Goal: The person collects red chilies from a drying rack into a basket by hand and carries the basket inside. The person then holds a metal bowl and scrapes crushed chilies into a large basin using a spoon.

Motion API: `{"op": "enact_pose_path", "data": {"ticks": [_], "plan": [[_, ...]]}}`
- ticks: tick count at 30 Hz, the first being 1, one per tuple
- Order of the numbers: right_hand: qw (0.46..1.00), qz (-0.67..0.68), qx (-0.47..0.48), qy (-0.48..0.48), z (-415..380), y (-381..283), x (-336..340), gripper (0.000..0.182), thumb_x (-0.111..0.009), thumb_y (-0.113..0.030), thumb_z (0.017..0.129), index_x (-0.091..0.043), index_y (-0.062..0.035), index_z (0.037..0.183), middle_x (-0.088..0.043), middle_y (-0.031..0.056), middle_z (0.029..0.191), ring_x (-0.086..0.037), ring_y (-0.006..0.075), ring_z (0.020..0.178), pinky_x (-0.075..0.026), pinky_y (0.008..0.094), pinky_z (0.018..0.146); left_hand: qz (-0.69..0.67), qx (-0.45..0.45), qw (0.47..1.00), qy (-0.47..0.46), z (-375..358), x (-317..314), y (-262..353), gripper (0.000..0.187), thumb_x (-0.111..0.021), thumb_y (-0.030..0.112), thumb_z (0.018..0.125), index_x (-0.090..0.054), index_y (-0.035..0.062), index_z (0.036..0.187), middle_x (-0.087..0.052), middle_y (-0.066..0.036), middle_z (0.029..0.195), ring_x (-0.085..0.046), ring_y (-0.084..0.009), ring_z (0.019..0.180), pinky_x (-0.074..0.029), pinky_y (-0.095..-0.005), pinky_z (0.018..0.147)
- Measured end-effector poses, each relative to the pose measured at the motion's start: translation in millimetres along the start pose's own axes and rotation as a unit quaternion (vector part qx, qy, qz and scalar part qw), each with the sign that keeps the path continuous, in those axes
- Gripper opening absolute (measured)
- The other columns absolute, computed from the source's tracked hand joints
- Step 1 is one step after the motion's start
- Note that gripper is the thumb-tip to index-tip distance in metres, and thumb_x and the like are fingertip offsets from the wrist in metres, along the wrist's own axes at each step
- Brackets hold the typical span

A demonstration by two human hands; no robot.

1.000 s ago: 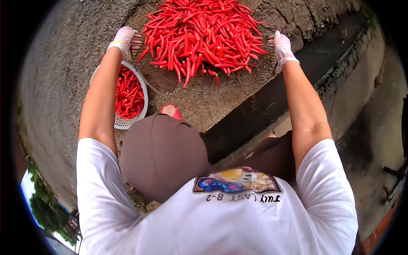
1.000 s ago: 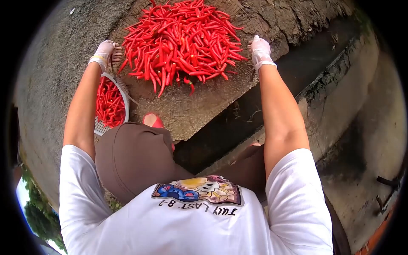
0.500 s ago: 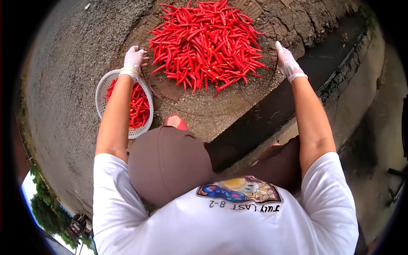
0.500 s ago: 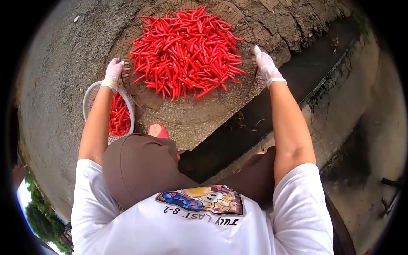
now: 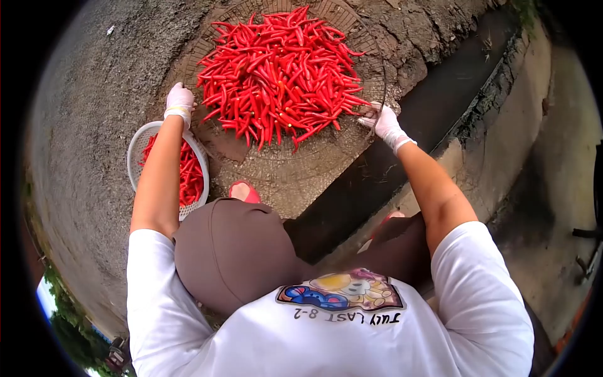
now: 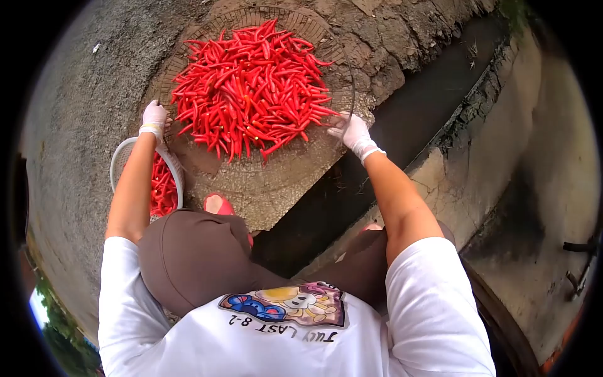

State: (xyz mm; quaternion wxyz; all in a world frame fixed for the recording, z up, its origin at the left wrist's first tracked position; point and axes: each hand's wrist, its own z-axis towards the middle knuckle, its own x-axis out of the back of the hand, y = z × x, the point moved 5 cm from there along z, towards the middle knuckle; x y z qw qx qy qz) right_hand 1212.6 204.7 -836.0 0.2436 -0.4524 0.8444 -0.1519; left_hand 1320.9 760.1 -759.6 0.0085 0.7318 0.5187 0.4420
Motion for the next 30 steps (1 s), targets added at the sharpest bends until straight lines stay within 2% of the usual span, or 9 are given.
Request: {"op": "enact_pose_path", "data": {"ticks": [2, 4, 7, 8, 11, 20, 22, 27, 30], "plan": [[0.998, 0.002, 0.002, -0.063, 11.4, 14.6, 5.3, 0.019, -0.061, -0.017, 0.087, -0.060, -0.0001, 0.097, -0.050, 0.0081, 0.074, -0.059, 0.0266, 0.072, -0.058, 0.0447, 0.074, 0.012, -0.008, 1.000, 0.017, 18.4, 12.0, 8.5, 0.044, -0.037, 0.007, 0.089, -0.046, 0.0062, 0.132, -0.063, -0.012, 0.081, -0.059, -0.0196, 0.056, -0.045, -0.0339, 0.047], [0.836, -0.470, 0.267, -0.089, -12.5, -4.6, -9.3, 0.029, -0.080, -0.016, 0.070, -0.065, -0.0047, 0.092, -0.052, -0.0002, 0.071, -0.050, 0.0122, 0.065, -0.048, 0.0276, 0.064, 0.018, -0.022, 0.999, 0.037, 18.7, 10.4, 5.1, 0.043, -0.037, 0.005, 0.088, -0.048, 0.0046, 0.130, -0.064, -0.014, 0.081, -0.060, -0.0206, 0.057, -0.046, -0.0346, 0.049], [0.789, -0.545, 0.282, -0.045, -23.3, -11.7, -20.0, 0.026, -0.079, -0.006, 0.069, -0.064, -0.0042, 0.091, -0.053, -0.0018, 0.073, -0.050, 0.0091, 0.067, -0.045, 0.0254, 0.062, 0.061, -0.024, 0.998, 0.025, 20.7, 11.4, 4.8, 0.044, -0.039, 0.005, 0.088, -0.050, 0.0036, 0.130, -0.066, -0.018, 0.094, -0.064, -0.0251, 0.068, -0.050, -0.0384, 0.058], [0.886, -0.389, 0.240, -0.076, -27.1, -8.7, -21.2, 0.021, -0.075, -0.001, 0.072, -0.063, -0.0032, 0.089, -0.055, -0.0006, 0.076, -0.050, 0.0095, 0.067, -0.045, 0.0250, 0.062, 0.070, -0.043, 0.995, 0.049, 31.4, 8.3, 0.2, 0.044, -0.038, 0.006, 0.088, -0.050, 0.0035, 0.130, -0.066, -0.019, 0.099, -0.065, -0.0259, 0.072, -0.050, -0.0389, 0.062], [0.768, -0.549, 0.322, -0.065, -49.1, -20.5, -40.8, 0.022, -0.072, 0.001, 0.073, -0.061, -0.0023, 0.091, -0.053, -0.0005, 0.076, -0.050, 0.0094, 0.068, -0.045, 0.0250, 0.064, 0.024, -0.001, 0.999, 0.035, -4.9, 12.9, 18.5, 0.044, -0.035, 0.008, 0.090, -0.050, 0.0031, 0.131, -0.059, -0.021, 0.123, -0.063, -0.0319, 0.102, -0.049, -0.0398, 0.084], [0.669, -0.640, 0.369, -0.081, -34.8, -32.3, -12.2, 0.019, -0.068, -0.013, 0.082, -0.056, -0.0030, 0.093, -0.059, 0.0086, 0.080, -0.058, 0.0209, 0.072, -0.047, 0.0327, 0.067, 0.342, -0.134, 0.930, 0.026, -37.0, 19.0, 42.7, 0.021, -0.061, 0.006, 0.079, -0.071, -0.0001, 0.096, -0.066, -0.022, 0.103, -0.064, -0.0336, 0.100, -0.053, -0.0382, 0.084], [0.456, -0.793, 0.404, 0.005, -60.3, -71.4, -6.4, 0.023, -0.064, -0.017, 0.086, -0.054, -0.0031, 0.101, -0.061, 0.0163, 0.086, -0.060, 0.0353, 0.084, -0.049, 0.0421, 0.074, 0.271, -0.125, 0.953, 0.055, -47.1, 24.9, 47.4, 0.020, -0.059, 0.006, 0.080, -0.071, 0.0006, 0.095, -0.066, -0.025, 0.102, -0.064, -0.0341, 0.100, -0.053, -0.0394, 0.084], [0.682, -0.603, 0.406, 0.077, -47.2, -175.3, 30.1, 0.021, -0.060, -0.005, 0.089, -0.058, -0.0029, 0.110, -0.059, -0.0007, 0.086, -0.051, 0.0095, 0.070, -0.047, 0.0260, 0.066, 0.136, -0.073, 0.985, 0.074, -53.3, 29.6, 37.9, 0.031, -0.044, 0.007, 0.085, -0.059, 0.0011, 0.111, -0.061, -0.025, 0.110, -0.058, -0.0392, 0.107, -0.046, -0.0448, 0.092], [0.761, -0.529, 0.376, -0.003, -85.5, -178.5, -73.1, 0.023, -0.054, -0.007, 0.094, -0.057, -0.0016, 0.116, -0.058, -0.0020, 0.088, -0.049, 0.0051, 0.066, -0.042, 0.0196, 0.059, 0.138, -0.357, 0.861, 0.337, -104.1, 31.5, 76.4, 0.038, -0.048, 0.004, 0.083, -0.055, 0.0013, 0.120, -0.059, -0.022, 0.115, -0.055, -0.0366, 0.109, -0.045, -0.0438, 0.094]]}}
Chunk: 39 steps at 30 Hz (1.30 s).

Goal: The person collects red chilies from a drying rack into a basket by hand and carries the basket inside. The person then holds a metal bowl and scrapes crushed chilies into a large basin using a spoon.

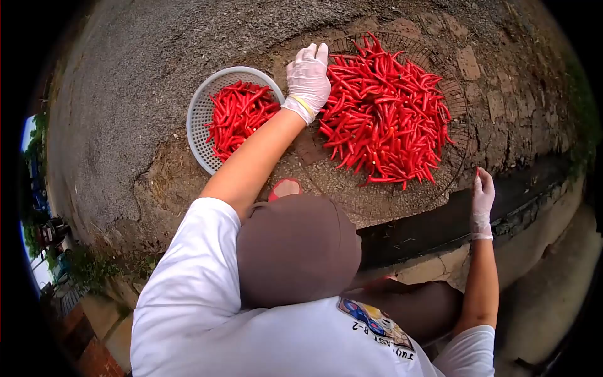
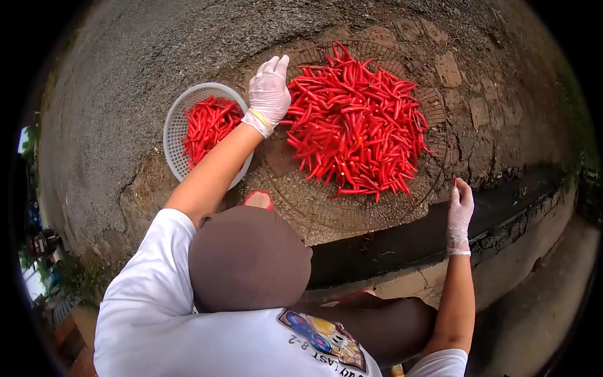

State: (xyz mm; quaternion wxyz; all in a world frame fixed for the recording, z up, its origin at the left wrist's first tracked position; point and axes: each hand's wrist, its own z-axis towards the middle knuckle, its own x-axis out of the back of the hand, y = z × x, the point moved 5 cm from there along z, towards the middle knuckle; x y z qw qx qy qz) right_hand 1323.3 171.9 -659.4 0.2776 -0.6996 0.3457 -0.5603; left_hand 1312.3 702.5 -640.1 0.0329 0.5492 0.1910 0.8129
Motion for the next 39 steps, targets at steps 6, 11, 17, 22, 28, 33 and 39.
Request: {"op": "enact_pose_path", "data": {"ticks": [6, 11, 17, 22, 28, 33, 39], "plan": [[0.995, -0.092, 0.020, 0.042, 44.1, -48.7, -95.1, 0.016, -0.058, -0.009, 0.089, -0.062, -0.0025, 0.104, -0.066, 0.0097, 0.094, -0.062, 0.0206, 0.084, -0.049, 0.0312, 0.076, -0.172, -0.101, 0.976, -0.090, -27.1, -34.8, 40.2, 0.042, -0.055, 0.010, 0.084, -0.052, 0.0026, 0.126, -0.053, -0.021, 0.125, -0.050, -0.0359, 0.118, -0.038, -0.0426, 0.103], [0.979, -0.158, -0.030, 0.128, 31.8, -44.5, -117.1, 0.026, -0.059, -0.013, 0.087, -0.061, -0.0020, 0.110, -0.066, 0.0167, 0.103, -0.062, 0.0316, 0.097, -0.048, 0.0388, 0.087, -0.119, -0.152, 0.977, -0.088, -10.7, -64.0, 35.4, 0.047, -0.057, 0.017, 0.087, -0.048, 0.0022, 0.131, -0.047, -0.023, 0.134, -0.044, -0.0377, 0.124, -0.035, -0.0436, 0.107], [0.977, -0.125, -0.055, 0.164, 2.2, -2.3, -134.9, 0.028, -0.058, -0.010, 0.085, -0.062, 0.0010, 0.111, -0.065, 0.0197, 0.104, -0.062, 0.0343, 0.096, -0.048, 0.0398, 0.087, -0.024, -0.177, 0.982, -0.061, 13.3, -77.7, 47.1, 0.048, -0.059, 0.022, 0.087, -0.049, 0.0012, 0.129, -0.051, -0.020, 0.132, -0.049, -0.0357, 0.119, -0.039, -0.0444, 0.100], [0.972, -0.195, -0.065, 0.117, 5.9, -10.3, -139.1, 0.022, -0.058, -0.012, 0.082, -0.066, 0.0000, 0.098, -0.066, 0.0203, 0.094, -0.062, 0.0357, 0.091, -0.048, 0.0413, 0.082, 0.028, -0.129, 0.978, -0.159, 37.2, -101.1, 50.2, 0.052, -0.053, 0.034, 0.090, -0.047, 0.0031, 0.131, -0.052, -0.015, 0.126, -0.049, -0.0307, 0.115, -0.038, -0.0435, 0.097], [0.961, -0.251, -0.015, 0.111, 0.4, 4.5, -143.2, 0.019, -0.059, -0.012, 0.081, -0.067, -0.0048, 0.097, -0.062, 0.0169, 0.087, -0.059, 0.0342, 0.087, -0.048, 0.0422, 0.079, -0.004, -0.123, 0.979, -0.160, 22.9, -101.9, 53.6, 0.045, -0.054, 0.029, 0.090, -0.051, 0.0011, 0.126, -0.054, -0.017, 0.125, -0.051, -0.0328, 0.112, -0.041, -0.0451, 0.094], [0.978, -0.187, -0.030, 0.085, -1.3, 5.9, -151.1, 0.022, -0.057, -0.011, 0.082, -0.065, -0.0030, 0.101, -0.064, 0.0168, 0.095, -0.060, 0.0331, 0.092, -0.048, 0.0405, 0.084, -0.043, -0.144, 0.977, -0.151, 5.7, -95.9, 54.6, 0.043, -0.052, 0.029, 0.090, -0.053, 0.0011, 0.123, -0.057, -0.015, 0.118, -0.052, -0.0330, 0.108, -0.042, -0.0435, 0.092], [0.983, -0.175, -0.052, 0.037, 1.3, 10.3, -145.4, 0.024, -0.058, -0.013, 0.083, -0.065, -0.0034, 0.104, -0.065, 0.0174, 0.101, -0.062, 0.0328, 0.097, -0.048, 0.0392, 0.088, -0.054, -0.184, 0.981, -0.033, 42.9, -93.0, 43.3, 0.041, -0.060, 0.008, 0.080, -0.057, 0.0089, 0.121, -0.058, -0.015, 0.120, -0.062, -0.0333, 0.097, -0.052, -0.0396, 0.081]]}}
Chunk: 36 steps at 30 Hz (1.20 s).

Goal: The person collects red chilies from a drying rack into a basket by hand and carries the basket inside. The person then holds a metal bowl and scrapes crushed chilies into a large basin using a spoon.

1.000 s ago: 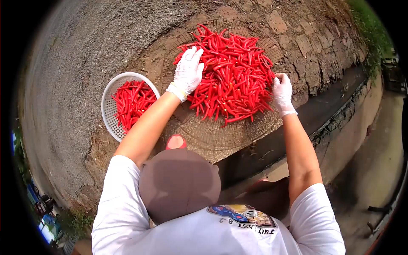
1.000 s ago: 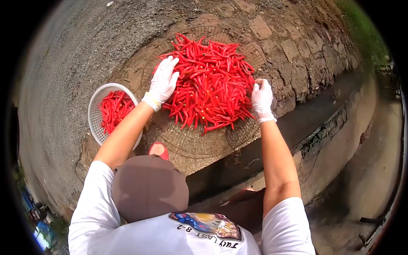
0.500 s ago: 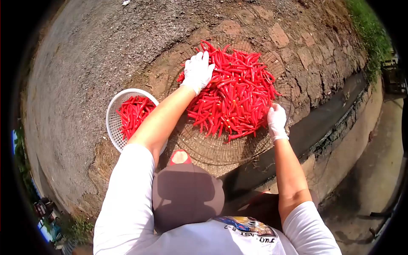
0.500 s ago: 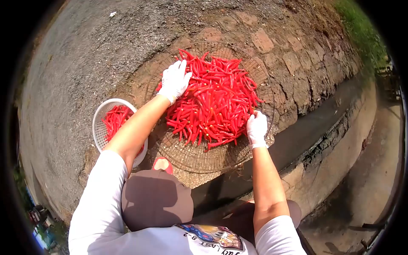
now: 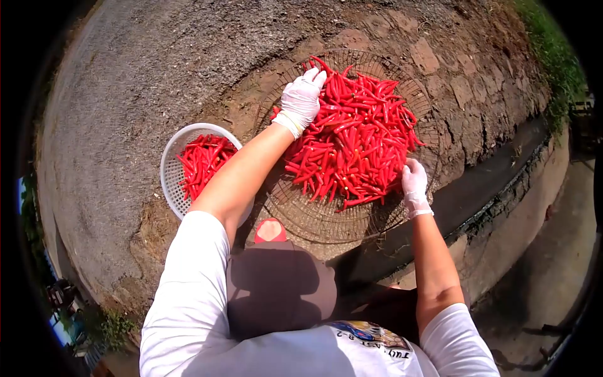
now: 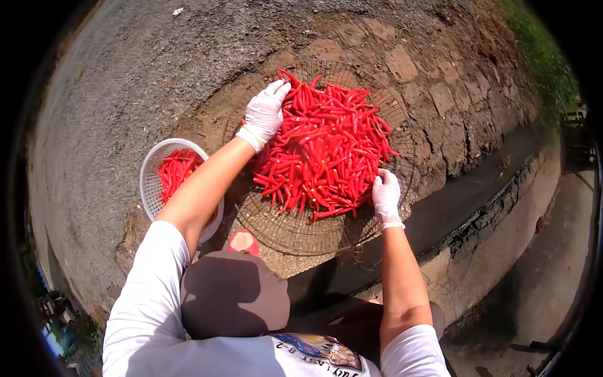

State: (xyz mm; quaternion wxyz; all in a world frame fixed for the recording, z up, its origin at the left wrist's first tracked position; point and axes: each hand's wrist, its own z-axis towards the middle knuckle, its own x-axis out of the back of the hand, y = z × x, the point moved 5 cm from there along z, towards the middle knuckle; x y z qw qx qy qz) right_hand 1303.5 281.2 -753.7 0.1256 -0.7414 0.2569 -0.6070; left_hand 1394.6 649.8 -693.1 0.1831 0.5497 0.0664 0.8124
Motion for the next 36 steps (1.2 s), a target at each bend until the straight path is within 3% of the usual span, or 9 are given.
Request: {"op": "enact_pose_path", "data": {"ticks": [2, 5, 8, 11, 14, 15, 18, 28, 36], "plan": [[1.000, -0.004, 0.003, -0.012, 0.2, -3.0, 1.8, 0.025, -0.058, -0.013, 0.083, -0.065, -0.0036, 0.105, -0.065, 0.0178, 0.102, -0.062, 0.0330, 0.098, -0.048, 0.0392, 0.088, 0.109, -0.056, 0.991, -0.062, 20.6, 5.3, 6.9, 0.043, -0.052, 0.011, 0.083, -0.053, 0.0138, 0.127, -0.053, -0.011, 0.128, -0.061, -0.0270, 0.099, -0.051, -0.0363, 0.076], [1.000, -0.001, 0.001, -0.016, 4.2, 4.3, -2.4, 0.025, -0.058, -0.014, 0.083, -0.065, -0.0037, 0.105, -0.065, 0.0185, 0.102, -0.062, 0.0336, 0.099, -0.047, 0.0397, 0.088, 0.257, -0.200, 0.937, -0.130, 34.9, 2.0, 17.0, 0.053, -0.045, 0.012, 0.088, -0.040, 0.0191, 0.139, -0.041, -0.008, 0.142, -0.049, -0.0240, 0.117, -0.042, -0.0404, 0.092], [1.000, -0.011, 0.003, -0.004, 3.3, 1.9, -2.2, 0.025, -0.058, -0.014, 0.083, -0.065, -0.0040, 0.104, -0.065, 0.0183, 0.103, -0.061, 0.0338, 0.099, -0.047, 0.0402, 0.088, 0.323, -0.300, 0.891, -0.106, 33.4, -20.0, 6.2, 0.052, -0.043, 0.012, 0.089, -0.038, 0.0121, 0.141, -0.045, -0.010, 0.139, -0.045, -0.0254, 0.124, -0.033, -0.0452, 0.104], [1.000, -0.011, 0.004, -0.002, 1.1, -3.0, 0.3, 0.025, -0.058, -0.014, 0.084, -0.065, -0.0043, 0.105, -0.065, 0.0180, 0.103, -0.061, 0.0338, 0.099, -0.048, 0.0404, 0.088, 0.308, -0.264, 0.894, -0.188, 35.6, -26.8, -0.1, 0.049, -0.043, 0.013, 0.090, -0.040, 0.0079, 0.139, -0.053, -0.011, 0.128, -0.049, -0.0249, 0.119, -0.034, -0.0441, 0.103], [1.000, 0.000, -0.021, -0.007, -1.7, -4.3, 2.5, 0.025, -0.058, -0.014, 0.084, -0.065, -0.0046, 0.105, -0.065, 0.0177, 0.102, -0.061, 0.0339, 0.099, -0.047, 0.0406, 0.088, 0.282, -0.254, 0.906, -0.186, 33.0, -29.4, -4.7, 0.047, -0.044, 0.014, 0.090, -0.043, 0.0078, 0.136, -0.057, -0.009, 0.115, -0.054, -0.0236, 0.109, -0.039, -0.0388, 0.098], [1.000, 0.004, -0.020, -0.007, -2.1, -4.0, 2.5, 0.025, -0.058, -0.015, 0.084, -0.065, -0.0047, 0.106, -0.065, 0.0177, 0.102, -0.061, 0.0338, 0.099, -0.047, 0.0405, 0.088, 0.248, -0.234, 0.921, -0.190, 34.9, -27.2, -6.5, 0.045, -0.045, 0.015, 0.089, -0.046, 0.0068, 0.133, -0.058, -0.008, 0.107, -0.057, -0.0221, 0.101, -0.043, -0.0344, 0.090], [1.000, 0.007, -0.018, -0.012, -2.3, -1.2, 3.2, 0.025, -0.058, -0.015, 0.084, -0.065, -0.0051, 0.106, -0.064, 0.0176, 0.103, -0.061, 0.0336, 0.100, -0.047, 0.0403, 0.089, 0.220, -0.255, 0.923, -0.188, 37.7, -23.5, -7.7, 0.042, -0.046, 0.014, 0.088, -0.047, 0.0057, 0.129, -0.058, -0.008, 0.104, -0.056, -0.0212, 0.100, -0.045, -0.0330, 0.082], [1.000, 0.005, -0.013, 0.004, -3.7, -0.9, 1.4, 0.025, -0.059, -0.015, 0.084, -0.064, -0.0049, 0.106, -0.064, 0.0171, 0.104, -0.061, 0.0332, 0.100, -0.047, 0.0394, 0.089, 0.215, -0.274, 0.894, -0.283, 49.4, -26.0, -7.0, 0.015, -0.054, 0.015, 0.083, -0.068, 0.0086, 0.085, -0.065, -0.006, 0.090, -0.062, -0.0220, 0.094, -0.050, -0.0343, 0.078], [1.000, 0.006, -0.011, 0.017, -6.6, -6.9, 4.1, 0.025, -0.060, -0.014, 0.084, -0.064, -0.0047, 0.106, -0.064, 0.0167, 0.104, -0.061, 0.0327, 0.100, -0.047, 0.0389, 0.088, 0.239, -0.317, 0.858, -0.325, 48.9, -29.8, -0.7, 0.013, -0.053, 0.017, 0.083, -0.065, 0.0124, 0.083, -0.066, -0.004, 0.087, -0.061, -0.0198, 0.090, -0.048, -0.0335, 0.079]]}}
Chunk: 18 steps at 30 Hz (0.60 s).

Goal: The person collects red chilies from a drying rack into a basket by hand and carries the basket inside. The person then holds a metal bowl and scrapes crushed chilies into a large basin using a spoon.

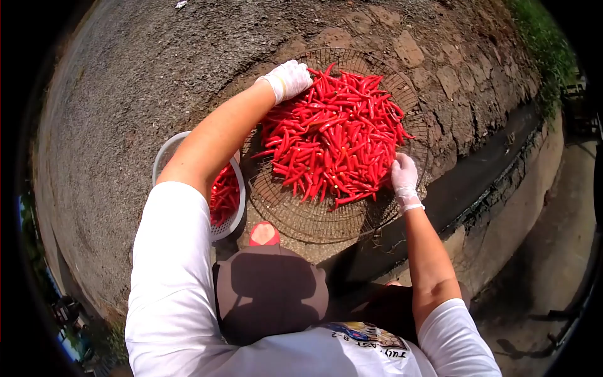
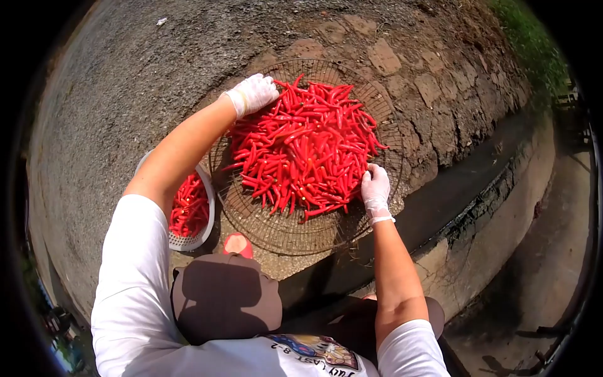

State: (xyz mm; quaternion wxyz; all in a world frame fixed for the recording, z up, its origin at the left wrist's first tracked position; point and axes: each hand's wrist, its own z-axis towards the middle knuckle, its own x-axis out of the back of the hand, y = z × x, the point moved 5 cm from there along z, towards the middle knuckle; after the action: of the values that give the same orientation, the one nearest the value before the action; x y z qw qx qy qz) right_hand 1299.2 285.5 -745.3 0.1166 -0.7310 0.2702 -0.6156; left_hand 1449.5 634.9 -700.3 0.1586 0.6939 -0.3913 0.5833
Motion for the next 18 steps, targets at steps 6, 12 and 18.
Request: {"op": "enact_pose_path", "data": {"ticks": [6, 12, 18], "plan": [[1.000, -0.008, 0.002, 0.002, 0.5, 0.0, -0.5, 0.025, -0.059, -0.013, 0.084, -0.065, -0.0049, 0.106, -0.064, 0.0162, 0.104, -0.061, 0.0325, 0.100, -0.047, 0.0388, 0.089, -0.042, 0.016, 0.998, -0.049, -11.4, 11.3, 2.8, 0.017, -0.050, 0.016, 0.085, -0.066, 0.0112, 0.090, -0.067, -0.008, 0.093, -0.059, -0.0223, 0.100, -0.042, -0.0366, 0.090], [0.992, 0.119, -0.030, 0.013, 0.2, 8.9, -10.2, 0.032, -0.056, -0.022, 0.089, -0.062, -0.0031, 0.115, -0.064, 0.0176, 0.113, -0.060, 0.0299, 0.106, -0.046, 0.0365, 0.092, -0.293, 0.176, 0.939, -0.027, -45.4, 8.4, 10.7, 0.022, -0.050, 0.013, 0.083, -0.061, 0.0051, 0.100, -0.064, -0.019, 0.097, -0.059, -0.0380, 0.097, -0.045, -0.0485, 0.085], [0.960, 0.217, -0.171, -0.040, 7.0, -18.2, -24.8, 0.077, -0.064, -0.056, 0.083, -0.048, 0.0017, 0.132, -0.059, 0.0194, 0.122, -0.057, 0.0267, 0.112, -0.042, 0.0352, 0.097, -0.380, 0.333, 0.863, 0.012, -39.2, -6.1, 33.5, 0.049, -0.049, 0.029, 0.086, -0.049, 0.0045, 0.128, -0.060, -0.023, 0.113, -0.058, -0.0399, 0.104, -0.046, -0.0491, 0.090]]}}
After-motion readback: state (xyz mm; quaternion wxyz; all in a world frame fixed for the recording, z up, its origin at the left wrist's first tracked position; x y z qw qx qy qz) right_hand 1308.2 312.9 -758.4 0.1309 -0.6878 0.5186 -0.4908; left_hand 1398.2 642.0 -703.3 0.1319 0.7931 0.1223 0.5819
